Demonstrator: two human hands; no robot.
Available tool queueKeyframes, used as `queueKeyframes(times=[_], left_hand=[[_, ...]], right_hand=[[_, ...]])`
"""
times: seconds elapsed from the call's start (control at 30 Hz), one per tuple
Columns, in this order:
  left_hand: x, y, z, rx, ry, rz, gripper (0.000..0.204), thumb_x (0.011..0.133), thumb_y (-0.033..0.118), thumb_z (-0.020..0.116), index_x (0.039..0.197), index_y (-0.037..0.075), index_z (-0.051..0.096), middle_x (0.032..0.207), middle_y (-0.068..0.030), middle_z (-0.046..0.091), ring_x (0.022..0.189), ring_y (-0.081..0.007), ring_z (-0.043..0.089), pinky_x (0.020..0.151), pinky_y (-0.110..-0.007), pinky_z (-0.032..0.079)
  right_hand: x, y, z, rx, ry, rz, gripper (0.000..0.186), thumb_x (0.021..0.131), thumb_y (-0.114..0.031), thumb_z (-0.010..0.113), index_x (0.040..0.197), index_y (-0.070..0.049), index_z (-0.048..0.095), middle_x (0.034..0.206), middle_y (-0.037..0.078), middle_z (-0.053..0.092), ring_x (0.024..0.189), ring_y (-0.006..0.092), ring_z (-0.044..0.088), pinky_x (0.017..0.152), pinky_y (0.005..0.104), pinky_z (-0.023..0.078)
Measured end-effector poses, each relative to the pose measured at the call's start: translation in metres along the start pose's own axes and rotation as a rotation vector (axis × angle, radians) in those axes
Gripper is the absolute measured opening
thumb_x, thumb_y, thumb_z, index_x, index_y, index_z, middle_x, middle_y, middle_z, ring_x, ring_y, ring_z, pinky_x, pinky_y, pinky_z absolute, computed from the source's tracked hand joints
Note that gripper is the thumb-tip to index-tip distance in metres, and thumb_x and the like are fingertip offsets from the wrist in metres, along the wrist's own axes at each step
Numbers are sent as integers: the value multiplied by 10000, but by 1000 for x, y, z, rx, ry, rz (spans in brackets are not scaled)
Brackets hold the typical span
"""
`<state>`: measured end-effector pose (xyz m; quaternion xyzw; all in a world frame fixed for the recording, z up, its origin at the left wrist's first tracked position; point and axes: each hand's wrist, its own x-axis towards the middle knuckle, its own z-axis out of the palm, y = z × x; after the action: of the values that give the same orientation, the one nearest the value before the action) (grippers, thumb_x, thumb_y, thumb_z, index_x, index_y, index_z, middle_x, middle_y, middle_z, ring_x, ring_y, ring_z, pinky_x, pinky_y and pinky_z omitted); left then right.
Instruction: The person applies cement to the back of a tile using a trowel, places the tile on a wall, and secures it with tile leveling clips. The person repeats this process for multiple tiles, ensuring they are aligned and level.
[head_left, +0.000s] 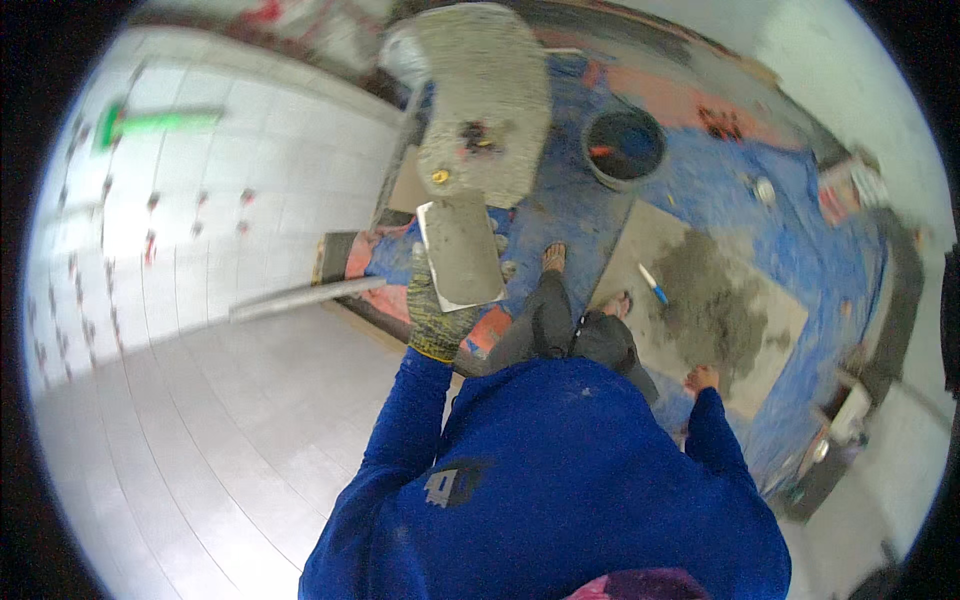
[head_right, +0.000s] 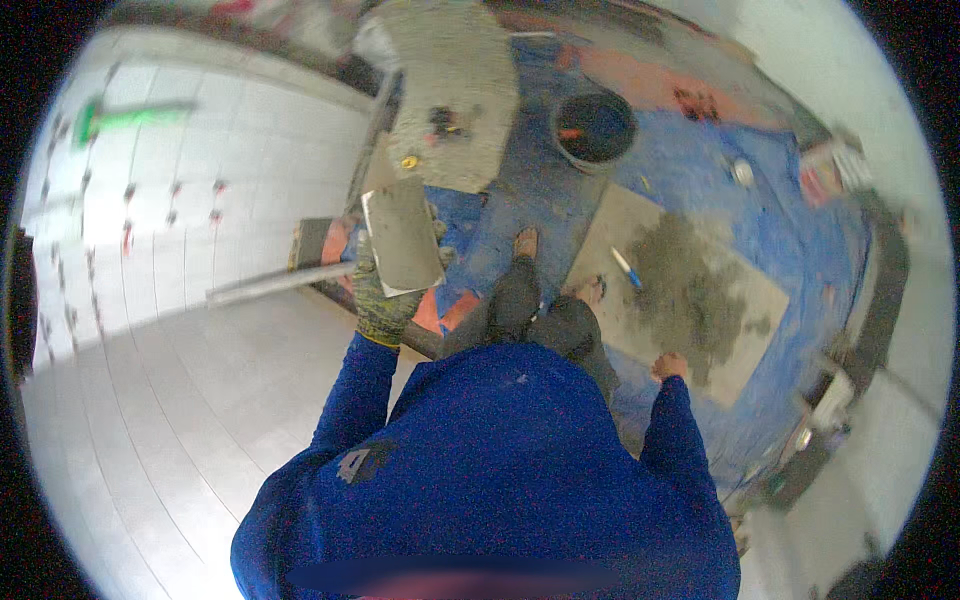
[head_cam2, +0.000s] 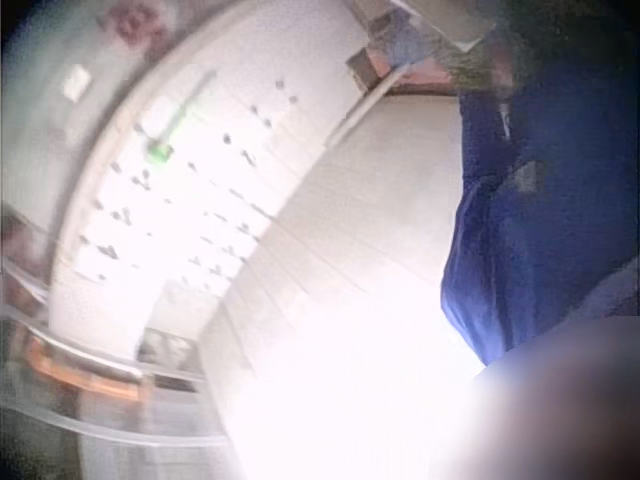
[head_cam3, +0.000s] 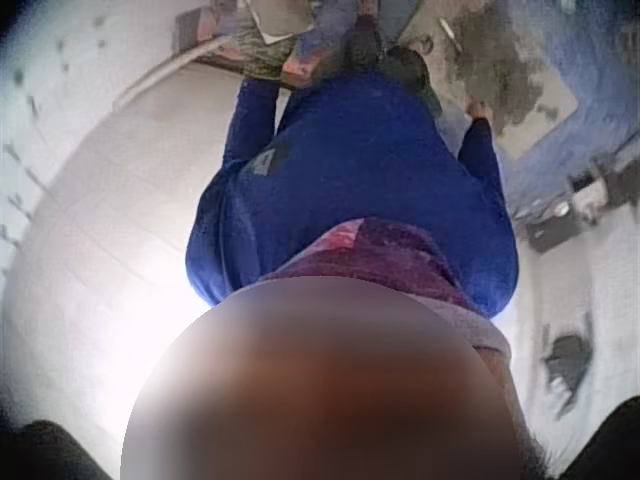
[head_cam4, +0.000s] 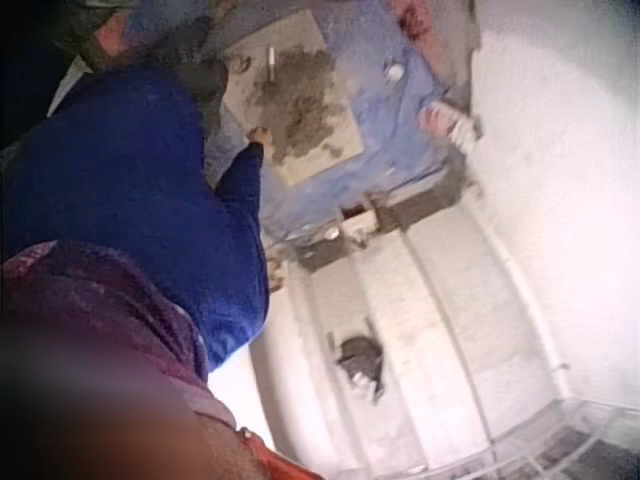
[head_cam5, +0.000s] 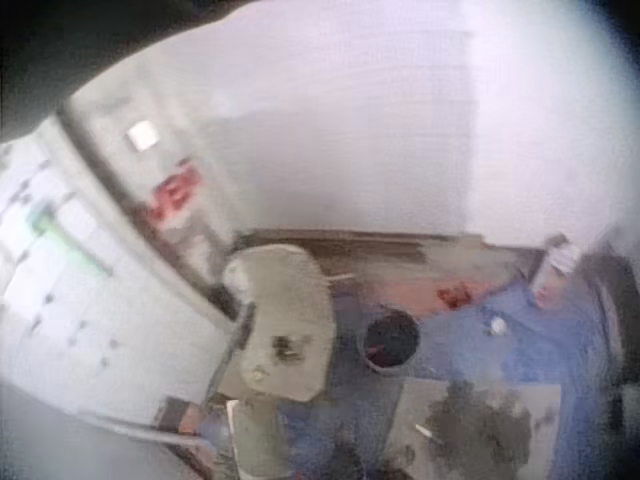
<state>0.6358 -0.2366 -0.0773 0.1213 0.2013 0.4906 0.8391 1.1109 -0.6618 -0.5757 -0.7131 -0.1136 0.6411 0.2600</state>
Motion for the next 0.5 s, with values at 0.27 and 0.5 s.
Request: queueKeyframes(times=[0.27,0.5], left_hand=[[-98,112,-30,160,294,662,788,1024,547,527,1594,58,289,1568,-245,403,1370,-427,484,1082,-618,462],[-130,237,-42,-36,-78,847,821,1019,601,483,1609,77,258,1579,-246,383,1377,-438,468,1058,-661,459]], right_hand=[[23,-288,38,65,194,-94,317,930,-135,587,1225,-34,642,876,147,713,703,233,676,602,365,553],[61,-414,143,-257,298,-372,241,950,-183,563,1066,10,649,705,97,640,593,217,643,538,383,559]])
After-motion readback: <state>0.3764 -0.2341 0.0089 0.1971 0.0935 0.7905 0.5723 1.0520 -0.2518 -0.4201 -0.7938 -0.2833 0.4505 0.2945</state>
